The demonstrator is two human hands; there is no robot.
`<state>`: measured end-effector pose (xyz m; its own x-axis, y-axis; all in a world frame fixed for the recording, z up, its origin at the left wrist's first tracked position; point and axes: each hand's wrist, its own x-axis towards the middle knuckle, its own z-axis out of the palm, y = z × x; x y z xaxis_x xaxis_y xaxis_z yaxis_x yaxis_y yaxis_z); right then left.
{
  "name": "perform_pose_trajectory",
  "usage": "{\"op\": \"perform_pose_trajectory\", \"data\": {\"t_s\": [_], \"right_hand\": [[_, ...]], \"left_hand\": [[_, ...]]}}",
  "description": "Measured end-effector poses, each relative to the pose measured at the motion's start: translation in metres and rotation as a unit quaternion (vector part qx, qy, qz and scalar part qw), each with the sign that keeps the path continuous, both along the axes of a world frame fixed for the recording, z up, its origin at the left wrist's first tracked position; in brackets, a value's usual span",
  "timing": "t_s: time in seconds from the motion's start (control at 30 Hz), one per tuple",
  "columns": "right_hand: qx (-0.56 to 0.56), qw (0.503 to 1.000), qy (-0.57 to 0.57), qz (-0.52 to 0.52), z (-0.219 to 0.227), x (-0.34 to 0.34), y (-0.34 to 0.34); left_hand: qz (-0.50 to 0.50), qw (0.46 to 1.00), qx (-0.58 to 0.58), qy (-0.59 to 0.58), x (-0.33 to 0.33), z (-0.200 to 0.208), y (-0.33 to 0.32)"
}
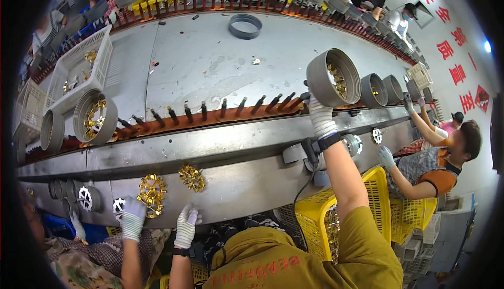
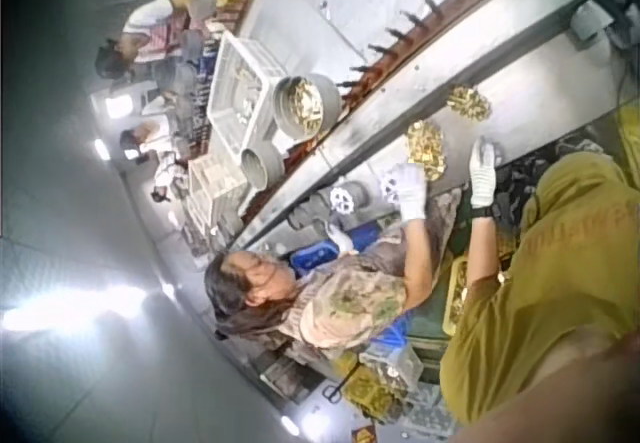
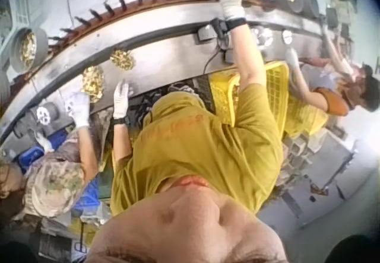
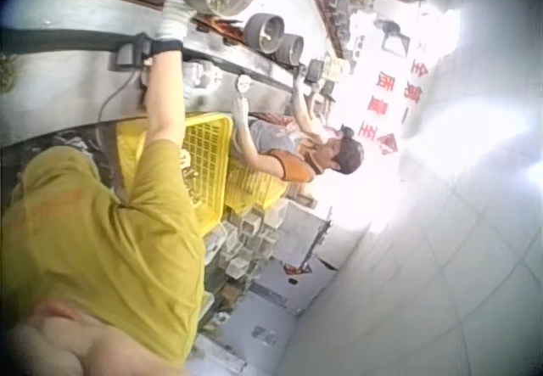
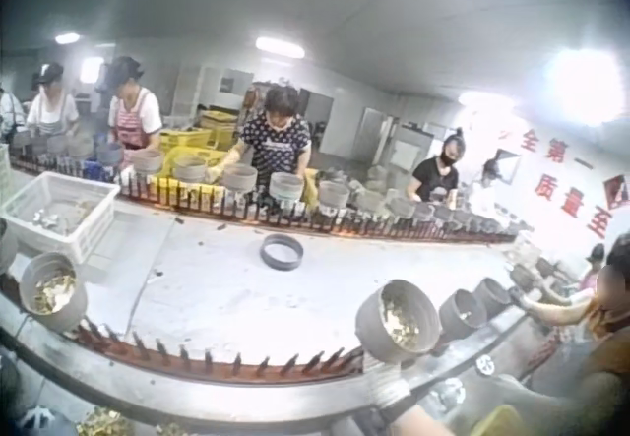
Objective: The recorder assembles small gold-colored metal parts onto circular fixtures on a factory assembly line.
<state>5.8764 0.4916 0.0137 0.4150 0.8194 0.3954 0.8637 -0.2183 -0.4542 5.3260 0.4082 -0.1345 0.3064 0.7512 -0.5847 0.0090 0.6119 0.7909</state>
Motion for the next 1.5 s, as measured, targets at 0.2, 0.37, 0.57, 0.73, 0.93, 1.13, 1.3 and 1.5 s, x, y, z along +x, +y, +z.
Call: {"op": "perform_pose_trajectory", "data": {"t_s": [0.2,0.37,0.57,0.73,0.93,1.13,1.3,1.5], "right_hand": [[0.103,0.96,0.219,-0.138,0.001,0.058,0.011],[-0.01,0.971,0.192,-0.139,-0.025,0.051,0.019],[-0.108,0.975,-0.182,-0.069,-0.022,0.006,0.026],[-0.068,0.992,-0.101,-0.034,-0.025,-0.007,0.039],[-0.034,0.996,-0.084,-0.009,-0.034,-0.048,0.05],[-0.017,0.962,0.27,0.043,-0.027,-0.067,0.058],[-0.19,0.965,-0.161,0.081,-0.007,-0.124,0.077],[-0.222,0.936,-0.244,0.125,-0.027,-0.131,0.086]], "left_hand": [[-0.026,1.0,0.014,-0.006,0.016,0.018,0.011],[-0.037,0.999,0.011,0.001,0.013,0.013,0.011],[-0.05,0.998,0.028,0.017,0.011,0.006,0.007],[-0.066,0.996,0.046,0.025,0.025,0.014,0.015],[-0.056,0.998,0.034,0.013,0.015,0.004,0.018],[-0.043,0.998,0.049,-0.003,0.008,0.01,0.016],[-0.01,0.998,0.058,0.018,-0.024,0.011,-0.007],[-0.001,0.998,0.068,0.009,-0.035,0.017,-0.01]]}}
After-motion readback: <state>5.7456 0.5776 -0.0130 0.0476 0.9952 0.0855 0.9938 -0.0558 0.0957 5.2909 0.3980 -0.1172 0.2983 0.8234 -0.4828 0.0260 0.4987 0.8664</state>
